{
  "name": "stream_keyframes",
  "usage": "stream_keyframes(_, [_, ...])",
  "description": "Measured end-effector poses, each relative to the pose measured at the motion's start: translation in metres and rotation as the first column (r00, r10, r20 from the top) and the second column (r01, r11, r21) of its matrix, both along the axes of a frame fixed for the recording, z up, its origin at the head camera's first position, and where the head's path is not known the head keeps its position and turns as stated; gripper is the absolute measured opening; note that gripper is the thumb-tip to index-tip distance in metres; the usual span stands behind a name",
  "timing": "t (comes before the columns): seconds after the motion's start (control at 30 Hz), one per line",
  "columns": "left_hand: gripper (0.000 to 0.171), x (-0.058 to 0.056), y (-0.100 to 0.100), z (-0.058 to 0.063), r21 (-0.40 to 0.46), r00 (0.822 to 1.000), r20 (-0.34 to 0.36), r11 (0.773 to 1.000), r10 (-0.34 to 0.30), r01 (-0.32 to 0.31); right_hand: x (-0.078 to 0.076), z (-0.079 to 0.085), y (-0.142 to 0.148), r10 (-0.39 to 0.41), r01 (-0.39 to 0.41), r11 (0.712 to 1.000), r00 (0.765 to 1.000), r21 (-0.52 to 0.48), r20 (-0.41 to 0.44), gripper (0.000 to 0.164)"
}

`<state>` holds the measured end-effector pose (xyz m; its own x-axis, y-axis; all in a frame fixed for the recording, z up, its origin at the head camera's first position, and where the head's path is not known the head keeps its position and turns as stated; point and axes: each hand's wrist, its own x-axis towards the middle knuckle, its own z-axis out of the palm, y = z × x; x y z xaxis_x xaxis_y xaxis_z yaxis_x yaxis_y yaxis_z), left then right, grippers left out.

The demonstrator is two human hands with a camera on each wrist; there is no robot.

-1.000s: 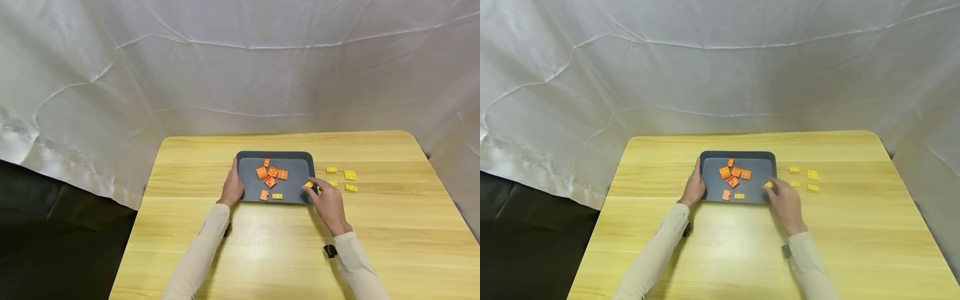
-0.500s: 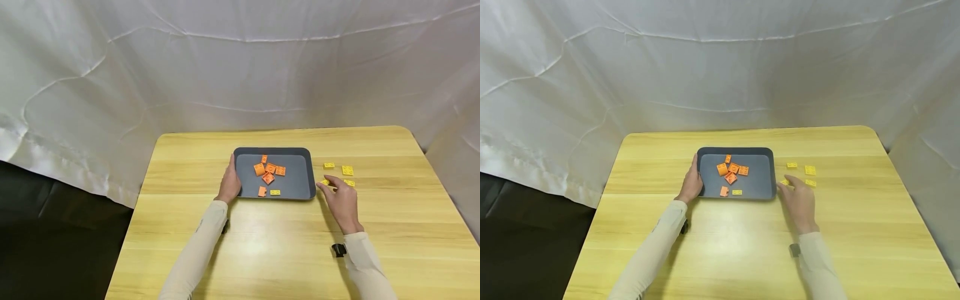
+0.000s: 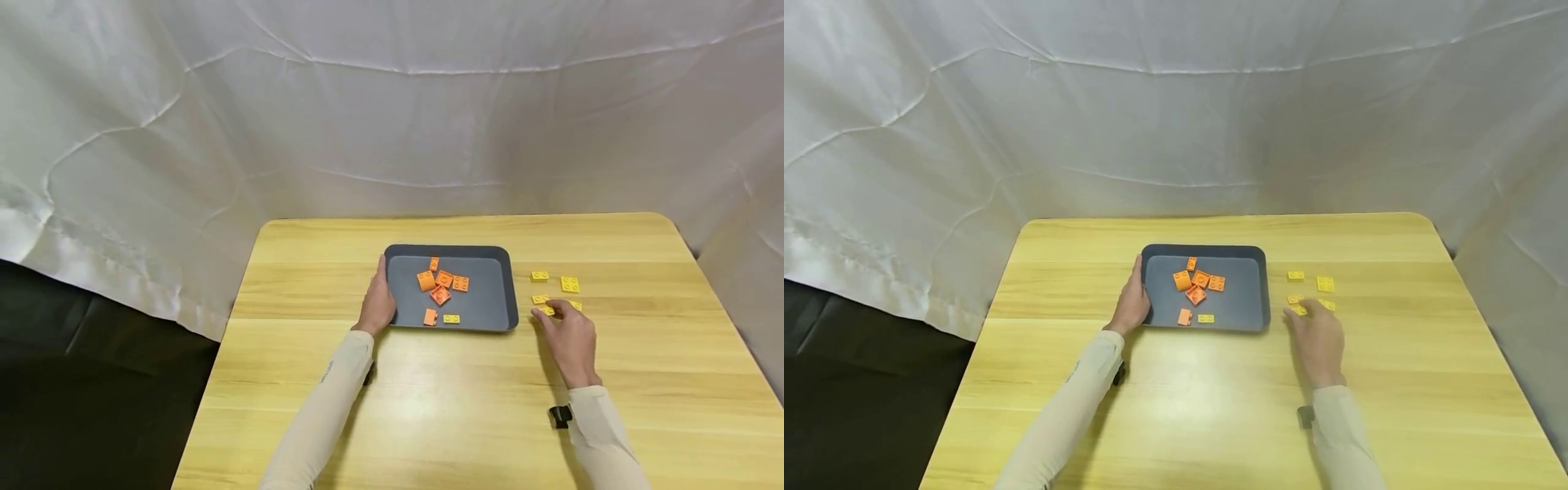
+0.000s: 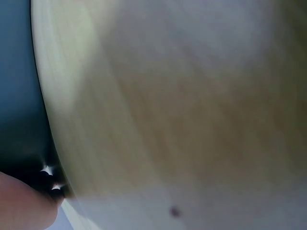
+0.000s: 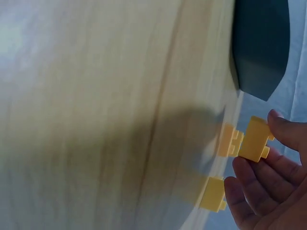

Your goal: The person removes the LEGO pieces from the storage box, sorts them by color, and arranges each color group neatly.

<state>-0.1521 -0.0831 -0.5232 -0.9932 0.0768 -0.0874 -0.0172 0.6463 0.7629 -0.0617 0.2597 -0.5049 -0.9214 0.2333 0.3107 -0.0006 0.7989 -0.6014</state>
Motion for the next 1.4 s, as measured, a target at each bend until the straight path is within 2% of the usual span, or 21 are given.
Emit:
stream_keyframes(0.17, [0.068, 0.0005, 0.0002, 0.0007, -0.007, 1.0, -0.008, 1.0, -0.003, 0.003, -0.0014, -0.0048, 0.0026, -0.036, 0.036, 0.999, 0.998, 0.004, 0.056, 0.033])
stream_keyframes(0.87, [0.068, -0.0006, 0.0, -0.0001, -0.015, 1.0, 0.005, 1.0, 0.01, -0.009, -0.0003, -0.0081, 0.0026, -0.048, 0.049, 0.999, 0.983, -0.002, 0.175, 0.034])
stream_keyframes(1.4, [0.067, -0.0009, 0.0, -0.0006, -0.016, 1.0, -0.004, 1.0, 0.006, -0.006, 0.0004, -0.0056, 0.0021, -0.029, 0.031, 0.999, 0.985, -0.011, 0.171, 0.035])
